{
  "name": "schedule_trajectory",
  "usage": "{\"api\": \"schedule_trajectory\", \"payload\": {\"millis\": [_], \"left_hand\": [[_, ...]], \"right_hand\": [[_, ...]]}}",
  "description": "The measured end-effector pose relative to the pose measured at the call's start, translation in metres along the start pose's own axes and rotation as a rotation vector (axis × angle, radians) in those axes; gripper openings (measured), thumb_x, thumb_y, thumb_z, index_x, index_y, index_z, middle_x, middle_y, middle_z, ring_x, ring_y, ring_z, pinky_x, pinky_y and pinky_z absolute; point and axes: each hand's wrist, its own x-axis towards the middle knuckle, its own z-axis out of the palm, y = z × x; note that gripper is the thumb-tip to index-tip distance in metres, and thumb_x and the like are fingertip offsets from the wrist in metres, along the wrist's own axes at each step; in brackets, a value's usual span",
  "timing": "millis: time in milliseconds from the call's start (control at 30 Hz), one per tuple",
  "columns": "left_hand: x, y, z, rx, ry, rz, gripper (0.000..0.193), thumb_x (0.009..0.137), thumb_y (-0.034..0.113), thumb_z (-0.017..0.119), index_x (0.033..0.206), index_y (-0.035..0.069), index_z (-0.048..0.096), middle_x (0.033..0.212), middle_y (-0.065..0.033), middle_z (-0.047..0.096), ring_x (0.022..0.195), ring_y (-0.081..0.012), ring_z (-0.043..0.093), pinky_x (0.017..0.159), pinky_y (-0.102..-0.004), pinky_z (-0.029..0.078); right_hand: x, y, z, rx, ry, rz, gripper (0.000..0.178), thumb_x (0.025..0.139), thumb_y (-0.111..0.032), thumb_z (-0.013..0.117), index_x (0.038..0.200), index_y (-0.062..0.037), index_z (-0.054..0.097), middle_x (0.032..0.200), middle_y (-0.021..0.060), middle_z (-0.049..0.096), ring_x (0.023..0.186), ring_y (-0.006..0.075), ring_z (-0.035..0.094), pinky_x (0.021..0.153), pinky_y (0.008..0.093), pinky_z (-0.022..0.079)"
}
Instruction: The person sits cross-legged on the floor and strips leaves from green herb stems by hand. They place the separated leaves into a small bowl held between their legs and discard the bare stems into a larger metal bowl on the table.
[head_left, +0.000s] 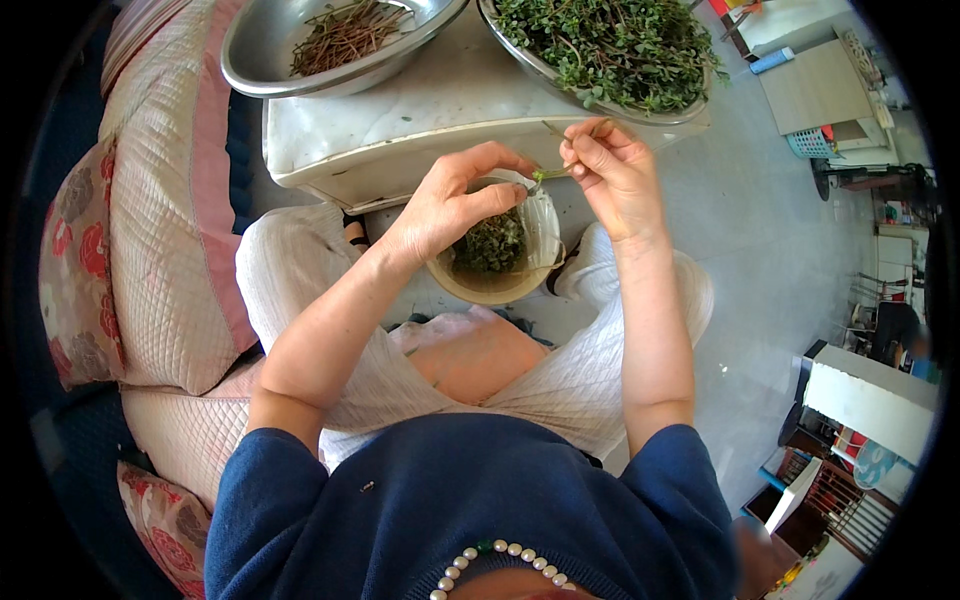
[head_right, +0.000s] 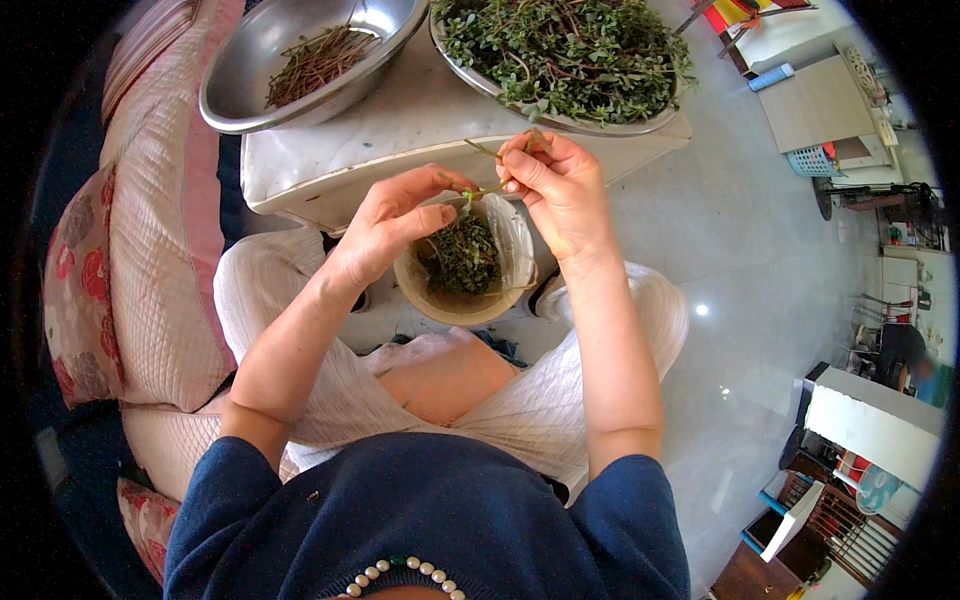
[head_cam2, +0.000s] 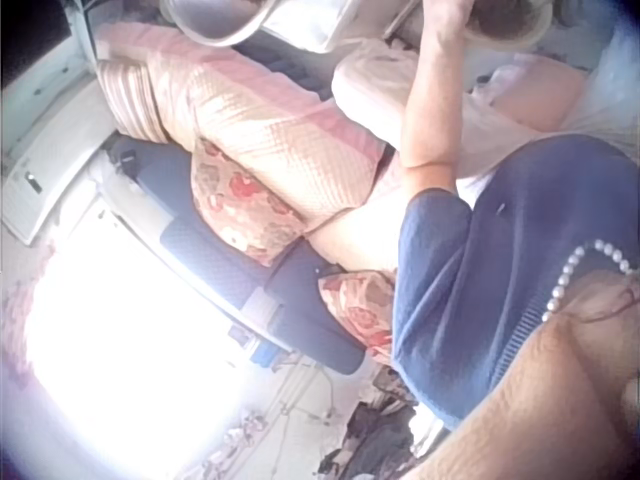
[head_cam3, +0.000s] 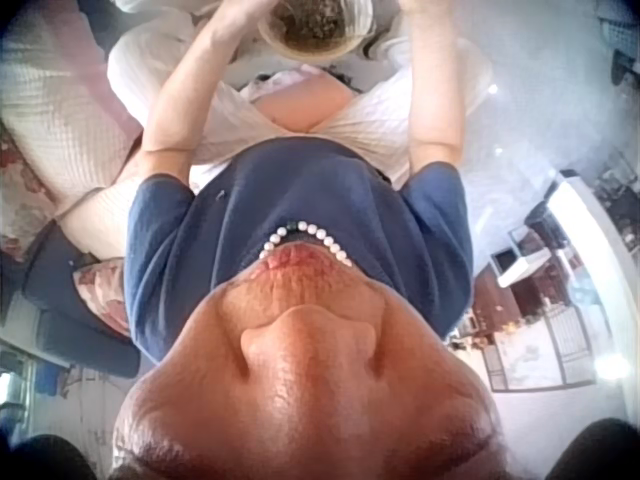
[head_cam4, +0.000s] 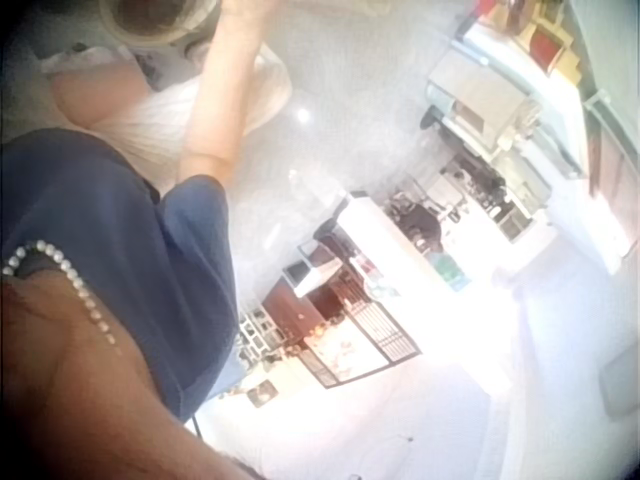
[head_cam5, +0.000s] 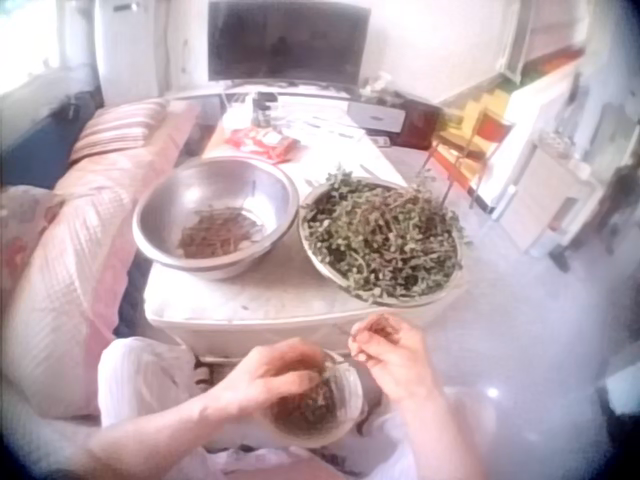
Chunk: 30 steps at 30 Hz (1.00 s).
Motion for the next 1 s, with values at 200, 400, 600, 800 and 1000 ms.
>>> {"api": "schedule_trajectory", "payload": {"millis": [200, 400, 600, 800, 1000], "left_hand": [[0.0, -0.004, -0.002, 0.032, 0.074, 0.043, 0.022, 0.083, 0.006, 0.06, 0.103, -0.002, 0.061, 0.102, -0.0054, 0.063, 0.098, -0.0116, 0.057, 0.089, -0.0256, 0.044], [-0.001, -0.005, 0.0, 0.112, 0.109, 0.099, 0.018, 0.082, 0.003, 0.06, 0.1, -0.001, 0.062, 0.096, -0.004, 0.064, 0.095, -0.0106, 0.058, 0.085, -0.0252, 0.047], [0.0, -0.007, 0.0, 0.159, 0.142, 0.077, 0.017, 0.082, 0.004, 0.059, 0.097, -0.003, 0.061, 0.091, -0.0045, 0.064, 0.089, -0.0099, 0.059, 0.081, -0.0247, 0.048], [0.002, -0.007, 0.005, 0.243, 0.248, 0.106, 0.015, 0.08, 0.004, 0.057, 0.091, -0.006, 0.059, 0.081, -0.0071, 0.063, 0.079, -0.0112, 0.061, 0.072, -0.0257, 0.049], [0.003, -0.01, 0.008, 0.343, 0.355, 0.155, 0.014, 0.078, 0.004, 0.055, 0.087, -0.007, 0.057, 0.071, -0.0099, 0.063, 0.063, -0.0128, 0.06, 0.06, -0.0271, 0.049]], "right_hand": [[0.0, 0.005, 0.008, -0.019, 0.016, 0.014, 0.007, 0.083, -0.003, 0.066, 0.09, -0.0019, 0.064, 0.085, 0.005, 0.064, 0.073, 0.0109, 0.058, 0.064, 0.0223, 0.046], [-0.001, 0.007, 0.008, -0.058, 0.017, 0.01, 0.009, 0.082, -0.002, 0.067, 0.09, -0.0015, 0.063, 0.084, 0.004, 0.064, 0.072, 0.01, 0.057, 0.065, 0.0219, 0.046], [-0.003, 0.007, 0.01, -0.056, 0.032, 0.006, 0.009, 0.082, -0.002, 0.067, 0.09, -0.0008, 0.063, 0.084, 0.0039, 0.064, 0.072, 0.0099, 0.057, 0.065, 0.0218, 0.046], [-0.004, 0.008, 0.011, -0.127, -0.004, -0.087, 0.01, 0.082, -0.002, 0.066, 0.092, 0.0004, 0.063, 0.089, 0.0075, 0.063, 0.076, 0.0137, 0.057, 0.065, 0.0246, 0.045], [-0.009, 0.011, 0.024, -0.26, 0.072, -0.238, 0.009, 0.081, 0.006, 0.063, 0.09, 0.003, 0.063, 0.086, 0.0092, 0.066, 0.069, 0.0134, 0.06, 0.064, 0.0242, 0.049]]}}
